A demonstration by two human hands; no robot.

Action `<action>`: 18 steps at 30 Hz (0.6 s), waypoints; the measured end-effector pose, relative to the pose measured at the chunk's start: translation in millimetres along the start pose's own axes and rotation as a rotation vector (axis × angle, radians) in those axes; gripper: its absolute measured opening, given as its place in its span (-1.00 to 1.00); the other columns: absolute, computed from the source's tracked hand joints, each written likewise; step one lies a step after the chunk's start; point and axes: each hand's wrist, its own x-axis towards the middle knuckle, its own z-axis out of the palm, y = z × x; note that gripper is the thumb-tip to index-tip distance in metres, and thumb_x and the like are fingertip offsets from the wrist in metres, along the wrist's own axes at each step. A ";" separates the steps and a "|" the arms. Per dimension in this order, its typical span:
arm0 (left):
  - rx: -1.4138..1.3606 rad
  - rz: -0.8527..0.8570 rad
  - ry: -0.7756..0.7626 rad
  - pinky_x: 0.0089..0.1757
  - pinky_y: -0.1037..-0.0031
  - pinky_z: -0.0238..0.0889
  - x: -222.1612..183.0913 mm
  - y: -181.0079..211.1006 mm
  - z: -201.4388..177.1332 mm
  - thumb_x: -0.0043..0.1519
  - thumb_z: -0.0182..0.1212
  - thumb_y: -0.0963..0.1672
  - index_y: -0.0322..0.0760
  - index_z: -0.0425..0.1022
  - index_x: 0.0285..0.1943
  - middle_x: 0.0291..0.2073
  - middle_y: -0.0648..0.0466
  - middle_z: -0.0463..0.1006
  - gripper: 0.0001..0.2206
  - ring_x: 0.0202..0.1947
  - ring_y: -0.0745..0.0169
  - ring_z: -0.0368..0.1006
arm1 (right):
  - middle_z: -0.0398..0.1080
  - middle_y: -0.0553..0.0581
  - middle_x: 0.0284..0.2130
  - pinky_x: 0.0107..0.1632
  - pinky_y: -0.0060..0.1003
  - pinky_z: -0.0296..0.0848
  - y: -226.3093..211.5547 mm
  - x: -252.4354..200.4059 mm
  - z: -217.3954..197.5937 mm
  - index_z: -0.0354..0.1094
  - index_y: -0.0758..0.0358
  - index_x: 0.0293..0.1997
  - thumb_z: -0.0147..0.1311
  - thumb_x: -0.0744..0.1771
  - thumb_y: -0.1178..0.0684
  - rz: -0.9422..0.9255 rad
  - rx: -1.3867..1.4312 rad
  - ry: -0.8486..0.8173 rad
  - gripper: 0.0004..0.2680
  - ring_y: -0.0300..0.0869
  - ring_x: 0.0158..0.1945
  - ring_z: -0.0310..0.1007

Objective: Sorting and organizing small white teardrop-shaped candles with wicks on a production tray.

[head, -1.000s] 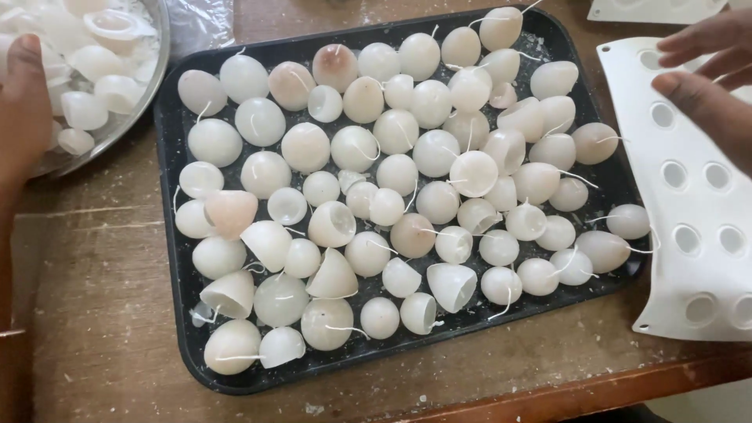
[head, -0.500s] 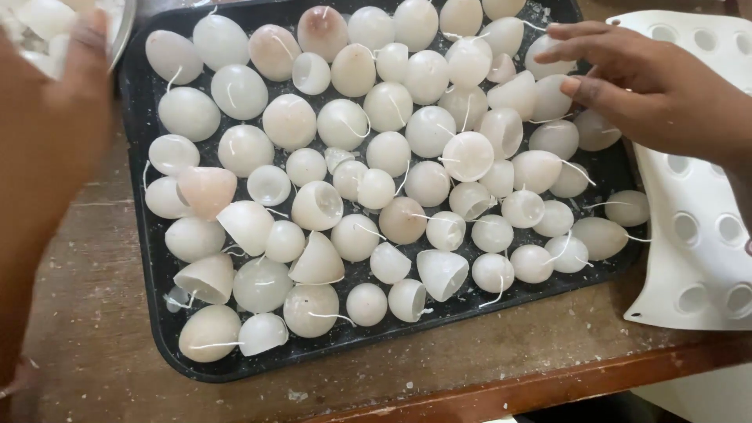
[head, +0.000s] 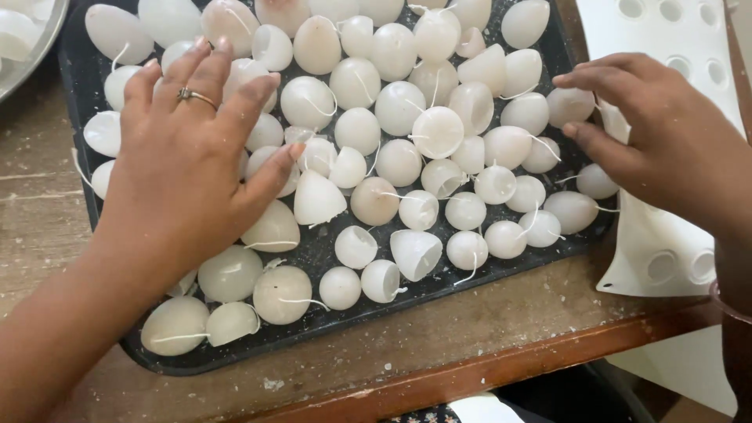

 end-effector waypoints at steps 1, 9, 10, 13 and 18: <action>0.013 -0.047 0.010 0.31 -0.08 -0.10 0.1 -2.0 -2.5 0.35 0.11 0.06 -0.40 0.45 0.34 0.32 -0.45 0.35 -0.48 0.43 -0.30 0.15 | 0.44 0.38 0.03 0.05 -0.04 0.48 1.3 -2.7 -0.2 0.41 0.36 0.19 0.17 0.33 0.11 0.063 0.005 -0.014 -0.69 0.16 0.02 0.49; -0.141 -0.097 -0.053 0.33 -0.05 -0.10 -5.3 3.5 0.2 0.44 0.05 0.07 -0.40 0.38 0.39 0.39 -0.48 0.26 -0.48 0.41 -0.38 0.10 | 0.45 0.41 -0.04 0.05 -0.05 0.52 -4.0 -29.1 -0.7 0.40 0.41 0.15 0.08 0.37 0.23 0.176 0.132 0.004 -0.78 0.07 -0.02 0.52; -0.090 -0.084 -0.057 0.35 -0.05 -0.14 -5.5 2.7 -1.0 0.47 0.05 0.09 -0.42 0.34 0.43 0.41 -0.50 0.22 -0.45 0.46 -0.38 0.05 | 0.45 0.40 -0.03 0.05 -0.06 0.52 -4.7 -28.7 3.3 0.39 0.42 0.15 0.07 0.38 0.21 0.182 0.199 0.002 -0.78 0.04 -0.03 0.53; -0.039 0.075 -0.073 0.24 -0.12 -0.21 -10.8 32.8 -14.5 0.32 0.02 0.21 -0.34 0.25 0.42 0.40 -0.44 0.14 -0.31 0.41 -0.33 -0.05 | 0.53 0.27 -0.12 0.01 -0.15 0.61 1.8 -40.1 30.6 0.44 0.22 0.23 0.20 0.33 0.05 0.363 0.139 -0.330 -0.68 -0.06 -0.04 0.61; -0.031 0.115 -0.189 0.27 -0.16 -0.26 -27.2 32.2 -13.1 0.28 -0.09 0.20 -0.19 0.22 0.44 0.40 -0.34 0.13 -0.34 0.46 -0.25 -0.12 | 0.49 0.37 -0.02 0.06 -0.08 0.56 22.0 -52.4 60.7 0.46 0.32 0.14 0.25 0.22 -0.02 0.147 0.086 -0.133 -0.60 0.02 0.00 0.56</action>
